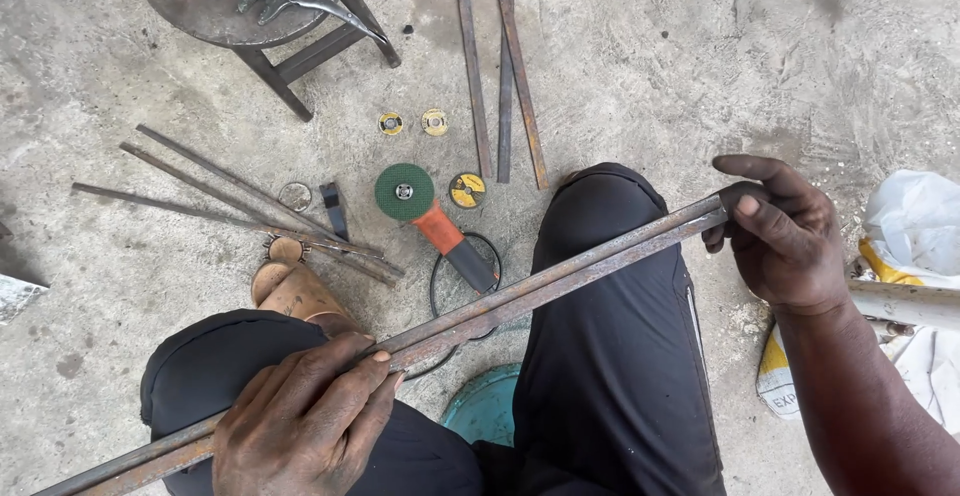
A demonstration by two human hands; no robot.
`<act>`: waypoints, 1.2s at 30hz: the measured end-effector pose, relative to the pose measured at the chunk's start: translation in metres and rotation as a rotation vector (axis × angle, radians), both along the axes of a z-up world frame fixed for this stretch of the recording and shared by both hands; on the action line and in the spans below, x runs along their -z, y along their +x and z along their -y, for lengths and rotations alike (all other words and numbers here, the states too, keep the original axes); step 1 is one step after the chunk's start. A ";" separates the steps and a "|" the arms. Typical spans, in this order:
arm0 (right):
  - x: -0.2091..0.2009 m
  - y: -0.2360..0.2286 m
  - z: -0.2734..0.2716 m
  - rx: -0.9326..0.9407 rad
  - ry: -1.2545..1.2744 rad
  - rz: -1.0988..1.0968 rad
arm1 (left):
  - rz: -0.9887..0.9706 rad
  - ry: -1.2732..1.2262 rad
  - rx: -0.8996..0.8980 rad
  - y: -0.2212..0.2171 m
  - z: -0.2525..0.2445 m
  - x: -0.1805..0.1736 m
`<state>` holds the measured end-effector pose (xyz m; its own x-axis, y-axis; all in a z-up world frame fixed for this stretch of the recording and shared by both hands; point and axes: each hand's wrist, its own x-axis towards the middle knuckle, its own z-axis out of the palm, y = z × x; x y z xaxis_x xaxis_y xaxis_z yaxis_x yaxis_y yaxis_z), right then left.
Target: The person uses an angle grinder to cut a metal rod, then picks up a locking plier to adjust its mechanism. They handle several metal rods, aligning two of them together and inspecting the ends. Finally, they use the plier to clamp the aligned rods on a metal stool.
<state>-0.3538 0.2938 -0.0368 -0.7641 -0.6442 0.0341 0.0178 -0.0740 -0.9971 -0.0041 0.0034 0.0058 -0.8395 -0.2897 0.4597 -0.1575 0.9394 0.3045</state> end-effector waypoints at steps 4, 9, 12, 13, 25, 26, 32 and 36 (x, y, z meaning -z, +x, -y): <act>0.007 -0.003 0.002 0.002 -0.014 0.098 | 0.038 0.053 -0.052 -0.001 -0.001 -0.004; 0.012 -0.005 0.002 0.009 -0.062 0.142 | 0.757 0.689 -0.279 -0.013 0.020 -0.027; 0.011 -0.005 0.003 -0.032 -0.078 0.109 | 0.969 0.776 -0.152 -0.039 0.036 -0.055; 0.011 -0.004 0.003 -0.040 -0.080 0.109 | 0.966 0.777 -0.160 -0.048 0.038 -0.062; -0.012 -0.013 0.017 0.050 -0.052 0.059 | 1.083 1.055 0.030 -0.073 0.051 -0.071; -0.025 -0.018 0.024 0.026 -0.122 0.032 | 1.052 0.995 0.015 -0.075 0.055 -0.079; -0.086 -0.074 0.101 0.135 -0.030 -0.107 | 0.909 0.680 -0.158 -0.095 0.093 -0.130; -0.122 -0.062 0.181 0.373 0.093 0.148 | 0.390 0.124 -0.200 -0.091 0.131 -0.113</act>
